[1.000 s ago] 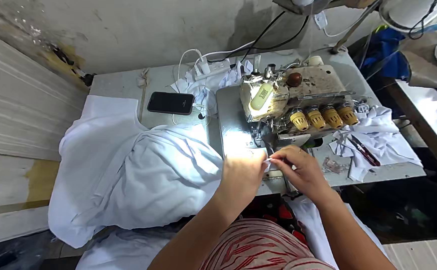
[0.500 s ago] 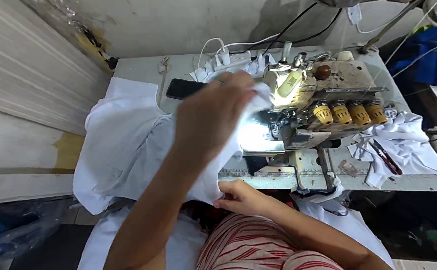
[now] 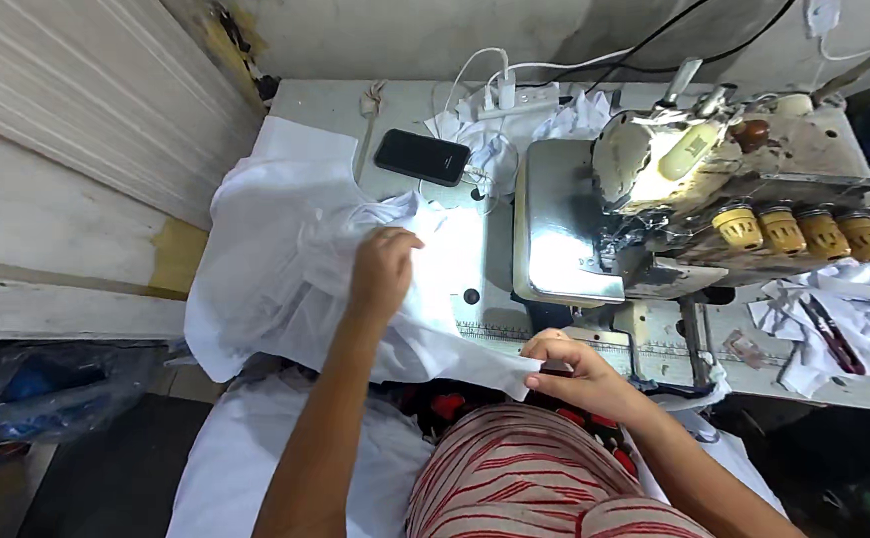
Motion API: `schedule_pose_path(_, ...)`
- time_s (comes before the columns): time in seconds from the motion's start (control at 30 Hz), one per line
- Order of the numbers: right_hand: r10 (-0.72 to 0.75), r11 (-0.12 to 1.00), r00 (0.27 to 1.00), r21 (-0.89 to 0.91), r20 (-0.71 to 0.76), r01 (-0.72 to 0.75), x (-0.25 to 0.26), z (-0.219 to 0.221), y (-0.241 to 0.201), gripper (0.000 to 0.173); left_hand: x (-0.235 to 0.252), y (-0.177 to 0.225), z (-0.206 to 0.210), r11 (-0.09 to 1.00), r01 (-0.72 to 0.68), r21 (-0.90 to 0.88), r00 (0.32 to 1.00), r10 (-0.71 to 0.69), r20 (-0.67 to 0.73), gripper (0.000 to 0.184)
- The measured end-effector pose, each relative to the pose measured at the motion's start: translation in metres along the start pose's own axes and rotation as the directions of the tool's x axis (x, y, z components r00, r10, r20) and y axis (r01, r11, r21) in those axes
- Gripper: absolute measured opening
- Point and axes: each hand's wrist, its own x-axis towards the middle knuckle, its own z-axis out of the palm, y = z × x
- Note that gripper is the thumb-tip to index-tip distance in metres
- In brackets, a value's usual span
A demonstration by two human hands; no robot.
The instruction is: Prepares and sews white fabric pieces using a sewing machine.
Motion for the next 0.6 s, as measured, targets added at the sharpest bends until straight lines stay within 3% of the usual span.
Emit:
schedule_pose_path(0.07,-0.057,0.997,0.998,-0.056,-0.035,0.055,0.004,-0.006,-0.008,0.024,0.011,0.011,0.023,1.0,0.004,0.0,0.999,-0.004,0.034,0.024)
schedule_pose_path(0.2,-0.106,0.994,0.991,-0.007,-0.077,0.106,0.003,-0.018,-0.026,0.022,0.042,0.019,0.04,0.969,0.233,0.084,0.961,-0.243,0.134,0.035)
schedule_pose_path(0.3,-0.103,0.971,0.983,0.199,-0.152,0.133,0.004,-0.019,-0.032,0.007,0.049,0.015,0.045,0.972,0.214,0.094,0.97,-0.223,0.095,0.021)
schedule_pose_path(0.37,-0.085,0.938,0.976,0.313,-0.198,0.146,0.008,-0.014,-0.034,0.009,0.049,0.013,0.042,0.978,0.19,0.084,0.976,-0.197,0.089,0.019)
schedule_pose_path(0.5,-0.071,0.914,0.976,0.378,-0.205,0.146,0.023,0.0,-0.033,0.008,0.046,0.013,0.031,0.967,0.232,0.103,0.959,-0.245,0.141,0.023)
schedule_pose_path(0.6,-0.088,0.907,0.984,0.397,-0.157,0.145,0.03,0.006,-0.034,0.008,0.042,0.011,0.029,0.982,0.183,0.038,0.975,-0.186,0.122,0.028)
